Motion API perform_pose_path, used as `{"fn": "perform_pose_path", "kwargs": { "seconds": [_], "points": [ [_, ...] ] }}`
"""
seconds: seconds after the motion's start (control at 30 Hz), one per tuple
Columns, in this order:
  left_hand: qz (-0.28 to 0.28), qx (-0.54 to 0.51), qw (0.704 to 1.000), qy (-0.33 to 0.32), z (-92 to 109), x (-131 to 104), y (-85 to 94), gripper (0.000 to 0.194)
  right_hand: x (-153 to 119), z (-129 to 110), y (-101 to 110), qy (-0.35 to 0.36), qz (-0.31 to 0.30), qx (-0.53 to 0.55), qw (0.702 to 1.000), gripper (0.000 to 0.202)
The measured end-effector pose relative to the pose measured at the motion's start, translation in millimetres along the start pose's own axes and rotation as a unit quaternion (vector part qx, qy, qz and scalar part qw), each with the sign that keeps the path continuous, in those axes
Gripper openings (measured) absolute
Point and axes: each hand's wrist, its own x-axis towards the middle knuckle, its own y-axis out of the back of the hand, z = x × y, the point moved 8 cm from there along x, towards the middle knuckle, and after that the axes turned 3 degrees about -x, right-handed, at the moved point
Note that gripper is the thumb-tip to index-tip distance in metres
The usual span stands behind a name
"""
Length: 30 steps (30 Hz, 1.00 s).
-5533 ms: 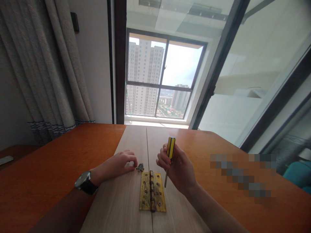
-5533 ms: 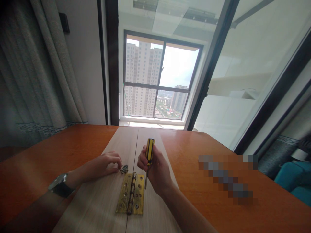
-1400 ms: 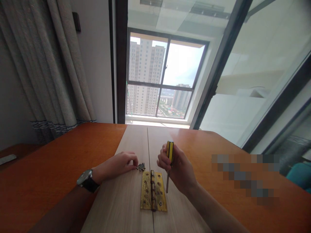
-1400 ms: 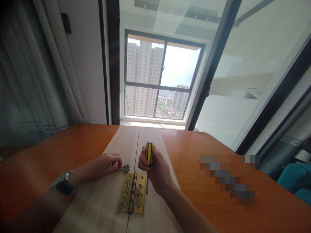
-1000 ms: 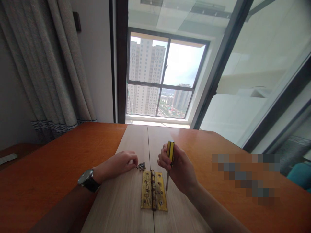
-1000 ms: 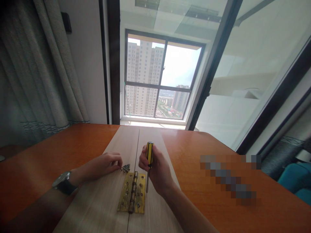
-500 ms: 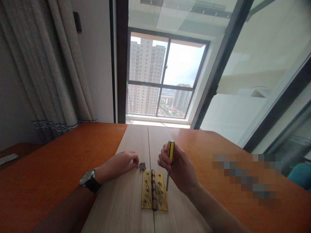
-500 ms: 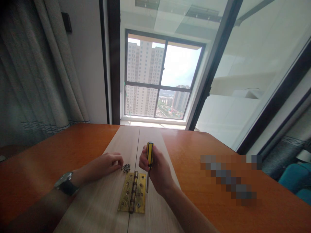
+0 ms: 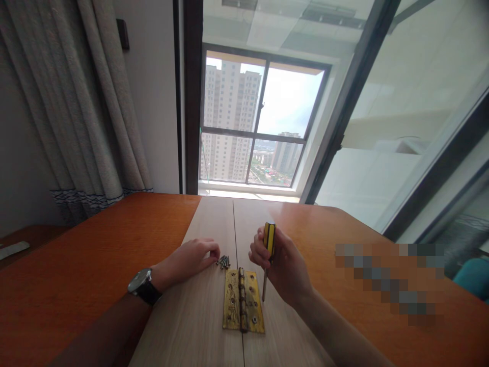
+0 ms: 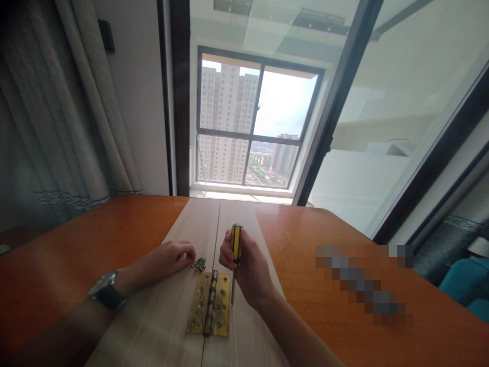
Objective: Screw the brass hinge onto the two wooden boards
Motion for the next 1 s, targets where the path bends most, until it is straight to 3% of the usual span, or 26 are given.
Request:
{"fn": "perform_pose_path", "kwargs": {
  "seconds": [1.0],
  "points": [
    [0.005,0.000,1.000,-0.018,9.5,-1.2,1.7,0.015,-3.2,-2.4,-5.2,0.003,-0.015,0.018,1.000,0.027]
  ]
}}
